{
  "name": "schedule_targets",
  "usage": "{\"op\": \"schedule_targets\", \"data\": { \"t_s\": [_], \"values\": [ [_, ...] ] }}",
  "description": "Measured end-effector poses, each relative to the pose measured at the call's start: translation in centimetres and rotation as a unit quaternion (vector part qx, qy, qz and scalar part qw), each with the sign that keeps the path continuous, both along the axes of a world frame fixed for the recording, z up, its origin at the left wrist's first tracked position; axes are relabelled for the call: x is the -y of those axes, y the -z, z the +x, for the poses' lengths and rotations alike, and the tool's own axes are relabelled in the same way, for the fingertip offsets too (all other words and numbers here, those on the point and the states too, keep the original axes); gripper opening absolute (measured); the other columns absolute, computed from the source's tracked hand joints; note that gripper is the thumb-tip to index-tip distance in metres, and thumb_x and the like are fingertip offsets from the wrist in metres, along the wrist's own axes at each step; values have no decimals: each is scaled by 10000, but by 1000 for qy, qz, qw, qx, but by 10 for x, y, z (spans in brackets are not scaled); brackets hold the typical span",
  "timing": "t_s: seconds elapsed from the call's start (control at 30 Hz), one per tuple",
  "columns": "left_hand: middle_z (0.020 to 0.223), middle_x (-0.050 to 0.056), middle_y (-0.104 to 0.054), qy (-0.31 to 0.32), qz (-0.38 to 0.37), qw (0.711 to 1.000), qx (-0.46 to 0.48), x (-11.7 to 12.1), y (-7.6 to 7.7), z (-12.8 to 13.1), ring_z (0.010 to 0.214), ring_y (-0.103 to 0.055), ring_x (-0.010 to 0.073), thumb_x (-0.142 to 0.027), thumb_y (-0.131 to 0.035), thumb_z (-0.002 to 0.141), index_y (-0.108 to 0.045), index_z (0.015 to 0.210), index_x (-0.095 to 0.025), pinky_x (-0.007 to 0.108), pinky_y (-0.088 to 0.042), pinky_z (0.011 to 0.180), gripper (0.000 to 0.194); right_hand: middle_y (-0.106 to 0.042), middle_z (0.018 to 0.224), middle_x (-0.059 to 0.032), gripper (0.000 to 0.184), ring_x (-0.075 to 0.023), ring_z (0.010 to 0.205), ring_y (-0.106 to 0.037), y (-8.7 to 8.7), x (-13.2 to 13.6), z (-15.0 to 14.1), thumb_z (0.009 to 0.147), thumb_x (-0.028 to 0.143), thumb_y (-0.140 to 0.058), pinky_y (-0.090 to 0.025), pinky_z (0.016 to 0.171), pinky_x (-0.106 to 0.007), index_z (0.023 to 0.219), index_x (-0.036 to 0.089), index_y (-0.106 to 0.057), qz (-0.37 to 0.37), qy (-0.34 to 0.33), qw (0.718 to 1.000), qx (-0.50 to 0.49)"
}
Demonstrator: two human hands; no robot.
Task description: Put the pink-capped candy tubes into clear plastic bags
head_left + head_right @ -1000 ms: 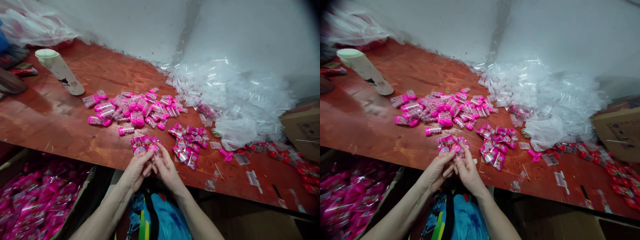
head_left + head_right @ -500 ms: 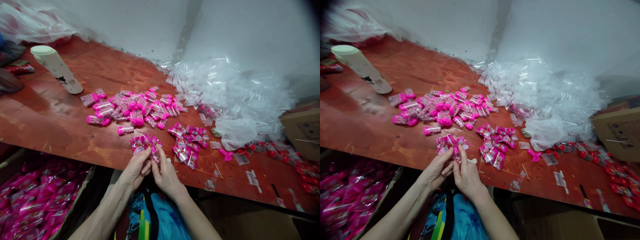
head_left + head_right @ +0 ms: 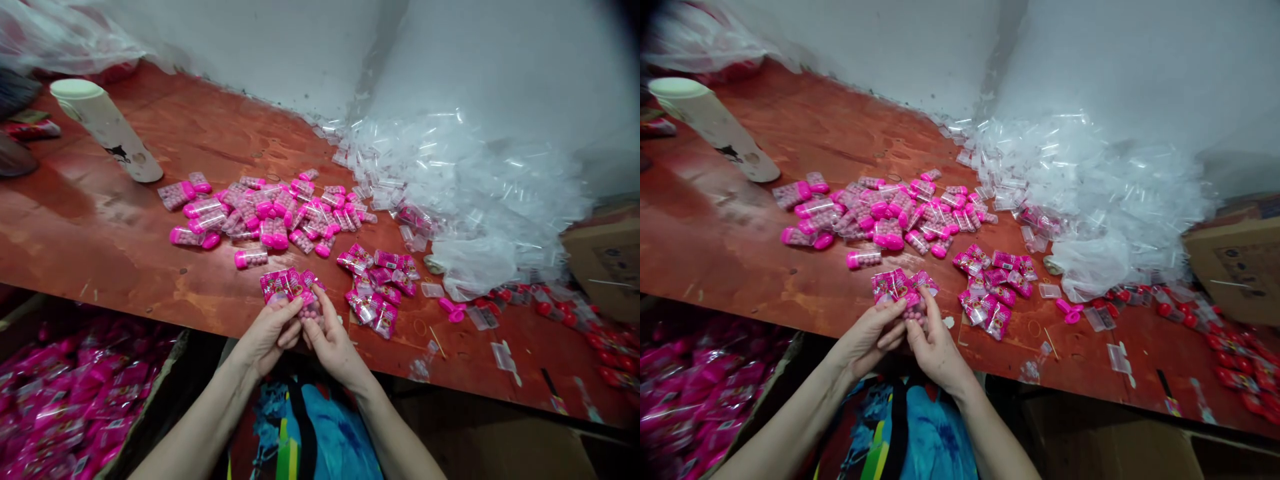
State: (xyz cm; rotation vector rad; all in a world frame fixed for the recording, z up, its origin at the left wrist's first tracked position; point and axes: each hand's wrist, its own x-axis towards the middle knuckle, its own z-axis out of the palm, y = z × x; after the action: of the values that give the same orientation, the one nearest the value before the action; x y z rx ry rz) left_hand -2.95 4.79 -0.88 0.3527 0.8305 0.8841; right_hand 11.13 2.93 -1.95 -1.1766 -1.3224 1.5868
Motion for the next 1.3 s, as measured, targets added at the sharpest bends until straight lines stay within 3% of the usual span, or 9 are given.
{"op": "schedule_targets", "data": {
  "t_s": [0.1,0.2,0.33,0.43,0.8,0.93,1.03,1.17,1.3],
  "values": [
    [362,-91,-377,-9,-11,1000,11,-3,-1,2,314,-190,13,-402,-718,796,-573,663,-153,190,-145,372,317,-638,1085,-109,601,-234,903,-616,-2,0,4,960,353,-480,-493,846,-396,1517,260,-272,102,-14,983,151],
    [378,-91,-394,-17,-20,1000,-1,-4,-1,4,302,-195,6,-401,-733,782,-535,640,-160,187,-122,364,343,-658,1041,-139,577,-259,833,-622,0,1,4,954,359,-471,-499,827,-435,1495,217,-329,138,-10,968,209],
    [374,-94,-380,-4,-7,1000,-4,-4,-1,4,304,-209,10,-408,-712,804,-544,652,-159,188,-143,377,336,-610,820,-35,596,-172,698,-571,1,0,-1,961,406,-481,-501,689,-313,1502,249,-284,48,11,998,39],
    [377,-75,-405,10,5,1000,-10,-3,-1,1,317,-266,26,-418,-695,816,-562,659,-156,194,-189,394,334,-430,585,76,632,-103,486,-388,-1,-1,-4,971,439,-470,-363,495,-211,1519,265,-208,-62,-6,993,-103],
    [399,-95,-379,-8,8,1000,-11,0,-2,5,333,-227,13,-415,-708,807,-557,676,-147,178,-148,381,335,-446,555,104,768,-65,383,-256,-3,-4,5,952,453,-519,-215,388,-171,1539,262,-62,-121,-69,977,-159],
    [427,-66,-460,1,10,999,-36,2,-4,9,331,-268,11,-423,-702,808,-579,715,-135,171,-148,374,326,-622,815,-6,686,-129,655,-565,-4,-2,4,948,384,-527,-478,615,-244,1532,263,-186,-21,-29,999,-31],
    [467,-52,-515,-16,-9,999,-47,4,-2,10,318,-252,0,-415,-722,790,-594,748,-131,168,-148,368,314,-615,1196,-90,660,-198,975,-616,-7,-3,3,934,308,-531,-487,888,-357,1523,268,-237,47,-19,993,105],
    [509,-29,-565,-41,-31,998,-39,5,4,10,312,-241,-10,-434,-724,781,-628,801,-120,162,-148,361,329,-662,1084,-76,713,-191,881,-642,-12,-7,4,912,240,-539,-506,838,-368,1534,259,-192,37,-34,987,151],
    [511,-31,-552,-46,-24,999,-2,6,4,9,322,-202,-23,-418,-722,787,-643,764,-106,155,-145,360,323,-633,1014,-36,669,-131,774,-607,-10,-5,7,908,266,-569,-501,703,-270,1504,289,-267,-20,-39,998,42]
  ]
}}
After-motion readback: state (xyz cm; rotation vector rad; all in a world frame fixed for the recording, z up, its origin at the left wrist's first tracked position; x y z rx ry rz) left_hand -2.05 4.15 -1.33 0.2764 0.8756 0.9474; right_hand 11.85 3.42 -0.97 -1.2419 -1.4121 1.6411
